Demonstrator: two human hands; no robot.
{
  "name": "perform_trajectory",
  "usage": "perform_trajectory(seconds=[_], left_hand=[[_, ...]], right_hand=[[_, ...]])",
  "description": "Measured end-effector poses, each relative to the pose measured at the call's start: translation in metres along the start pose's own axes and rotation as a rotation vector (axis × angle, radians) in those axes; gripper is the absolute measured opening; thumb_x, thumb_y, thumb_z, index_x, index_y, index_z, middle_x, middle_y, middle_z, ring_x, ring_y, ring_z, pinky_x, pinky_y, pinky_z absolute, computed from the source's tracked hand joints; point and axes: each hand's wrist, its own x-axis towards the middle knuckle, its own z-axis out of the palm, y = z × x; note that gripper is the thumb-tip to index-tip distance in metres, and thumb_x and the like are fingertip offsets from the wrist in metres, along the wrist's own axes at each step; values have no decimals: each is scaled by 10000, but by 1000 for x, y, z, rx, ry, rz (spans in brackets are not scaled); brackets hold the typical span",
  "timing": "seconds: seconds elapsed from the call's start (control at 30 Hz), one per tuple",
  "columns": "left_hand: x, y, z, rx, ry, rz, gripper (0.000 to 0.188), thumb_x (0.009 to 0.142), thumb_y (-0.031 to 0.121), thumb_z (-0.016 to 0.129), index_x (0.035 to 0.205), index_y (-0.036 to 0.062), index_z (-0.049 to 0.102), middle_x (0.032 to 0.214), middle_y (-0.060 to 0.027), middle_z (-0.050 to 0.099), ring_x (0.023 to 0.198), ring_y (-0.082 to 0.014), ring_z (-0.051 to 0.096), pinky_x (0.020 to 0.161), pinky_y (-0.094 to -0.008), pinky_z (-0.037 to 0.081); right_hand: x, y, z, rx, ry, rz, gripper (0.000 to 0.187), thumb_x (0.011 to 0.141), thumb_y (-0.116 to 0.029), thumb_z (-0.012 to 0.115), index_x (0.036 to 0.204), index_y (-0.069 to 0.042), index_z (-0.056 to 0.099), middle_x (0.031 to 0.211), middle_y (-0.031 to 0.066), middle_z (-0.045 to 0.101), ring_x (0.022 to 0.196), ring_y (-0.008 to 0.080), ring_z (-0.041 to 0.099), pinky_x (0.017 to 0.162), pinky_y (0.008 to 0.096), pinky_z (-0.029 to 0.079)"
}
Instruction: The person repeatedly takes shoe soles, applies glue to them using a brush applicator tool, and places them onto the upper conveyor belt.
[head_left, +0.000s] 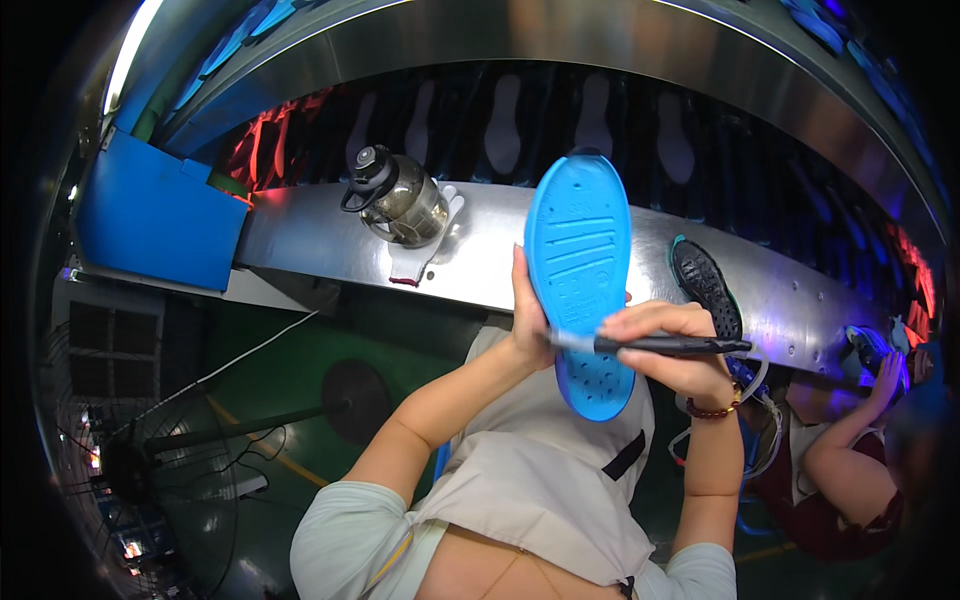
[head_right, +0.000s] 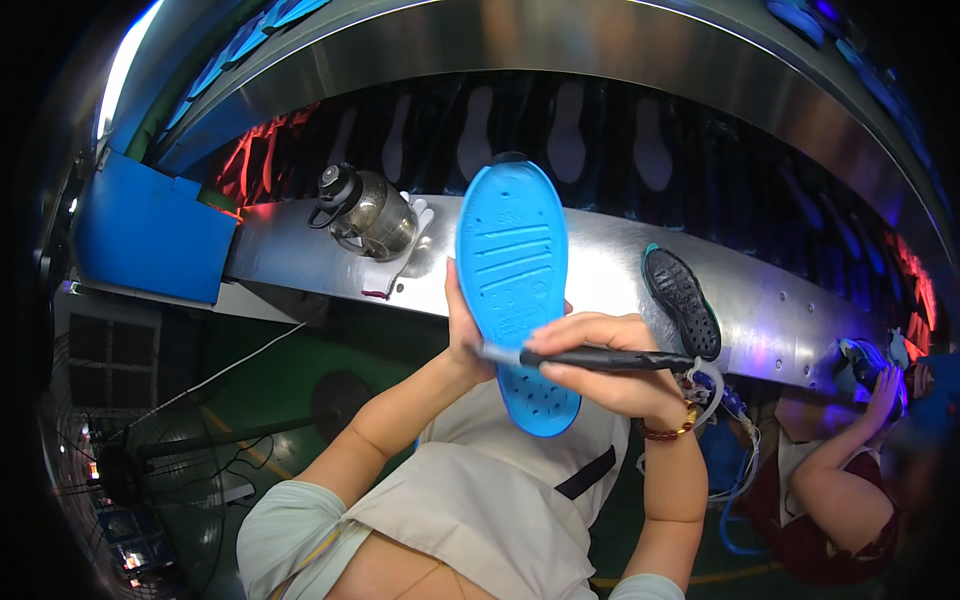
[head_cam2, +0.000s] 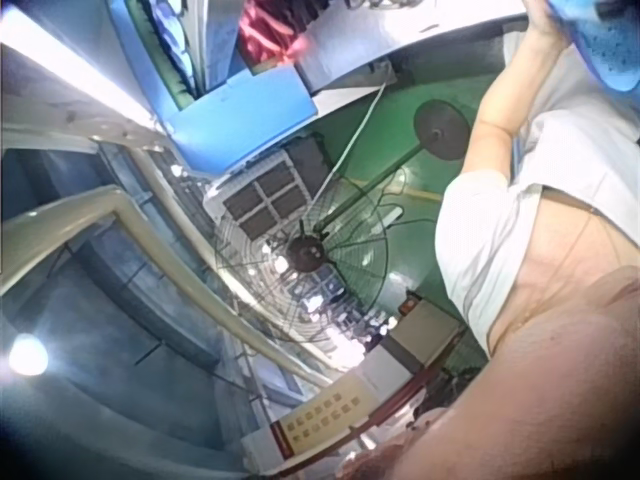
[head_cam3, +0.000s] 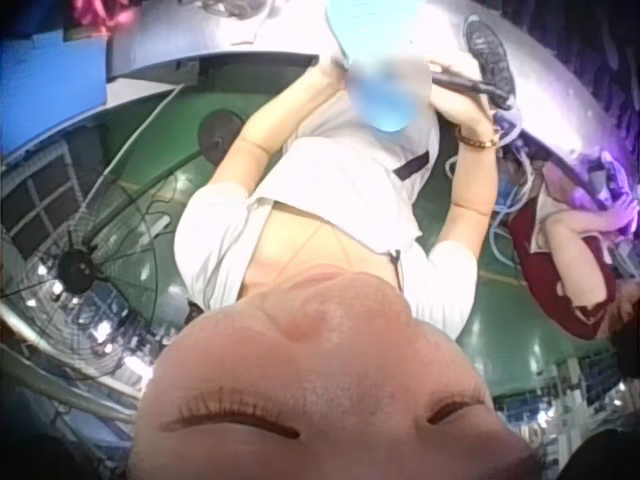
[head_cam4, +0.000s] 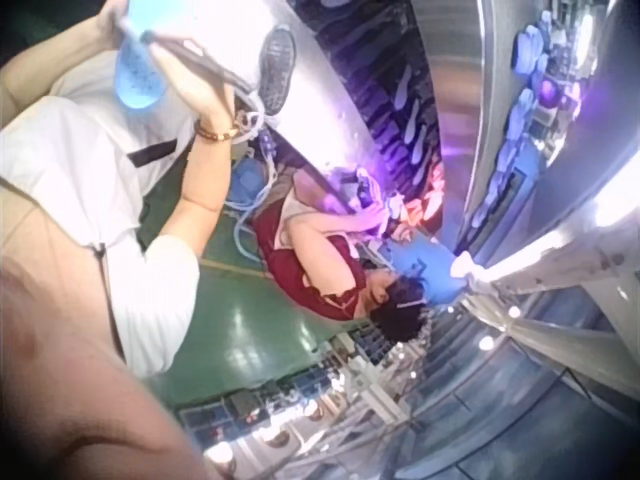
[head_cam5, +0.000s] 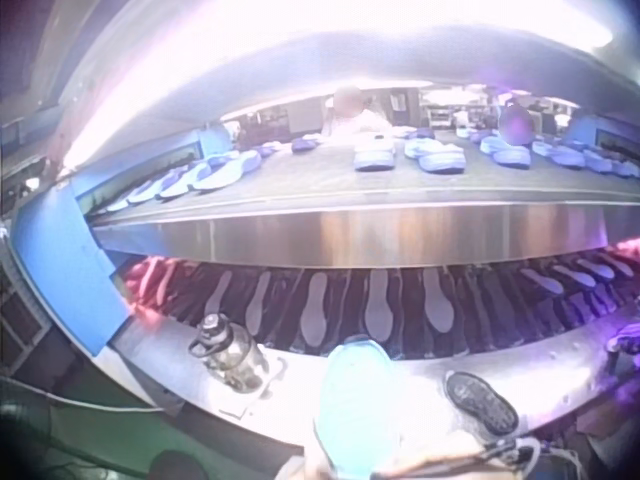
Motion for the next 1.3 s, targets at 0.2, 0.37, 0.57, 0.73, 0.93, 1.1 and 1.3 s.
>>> perform_trajectory(seconds=[0.2, 0.37, 0.57, 0.73, 0.93, 1.1, 1.3], left_hand=[[10, 9, 9, 48, 107, 202, 1002, 691, 791, 8, 1161, 5, 416, 895, -211, 578, 818, -290, 593, 720, -404, 501], [12, 24, 10, -51, 51, 323, 1005, 676, 810, 29, 1136, 13, 433, 881, -202, 575, 789, -296, 589, 695, -415, 497], [13, 40, 8, -95, -57, 376, 950, 711, 782, 59, 1159, 24, 416, 908, -215, 564, 803, -312, 578, 720, -437, 481], [16, 43, 14, -83, 87, 356, 957, 708, 786, 62, 1168, 25, 416, 920, -215, 562, 815, -313, 577, 722, -437, 484], [15, 52, 9, -39, -161, 345, 946, 720, 777, 82, 1217, 26, 369, 984, -222, 541, 876, -316, 563, 764, -444, 473], [-2, 25, 19, -57, -101, 206, 933, 750, 748, 175, 1361, 44, 177, 1310, -205, 342, 1198, -330, 375, 963, -469, 348], [4, 28, -11, 4, -296, 114, 598, 864, 393, 362, 1324, 24, 261, 1235, -179, 448, 1080, -275, 506, 909, -399, 423]], right_hand=[[-4, 13, -5, -28, 73, 25, 185, 665, 23, 658, 848, -1, 648, 907, 120, 633, 837, 204, 601, 777, 298, 475], [-13, 11, -5, 100, 57, 41, 197, 680, 21, 660, 875, 2, 643, 880, 122, 630, 833, 198, 601, 758, 304, 485], [-22, 10, -5, 82, -64, -9, 219, 665, 40, 654, 881, 4, 639, 917, 138, 629, 852, 208, 592, 791, 300, 464], [-26, 19, -4, 200, 290, 152, 218, 659, 43, 658, 873, 6, 642, 915, 132, 631, 899, 209, 577, 798, 297, 459], [-33, 33, -8, 417, 132, 37, 207, 676, 27, 651, 882, 27, 636, 934, 139, 634, 919, 220, 567, 815, 311, 454], [-30, 29, 22, 721, 475, 220, 218, 762, -15, 586, 965, 41, 528, 1025, 224, 562, 964, 296, 572, 865, 435, 465], [-26, -2, 10, 410, 126, 276, 193, 702, 67, 629, 893, 43, 608, 952, 170, 628, 737, 125, 605, 629, 210, 487]])
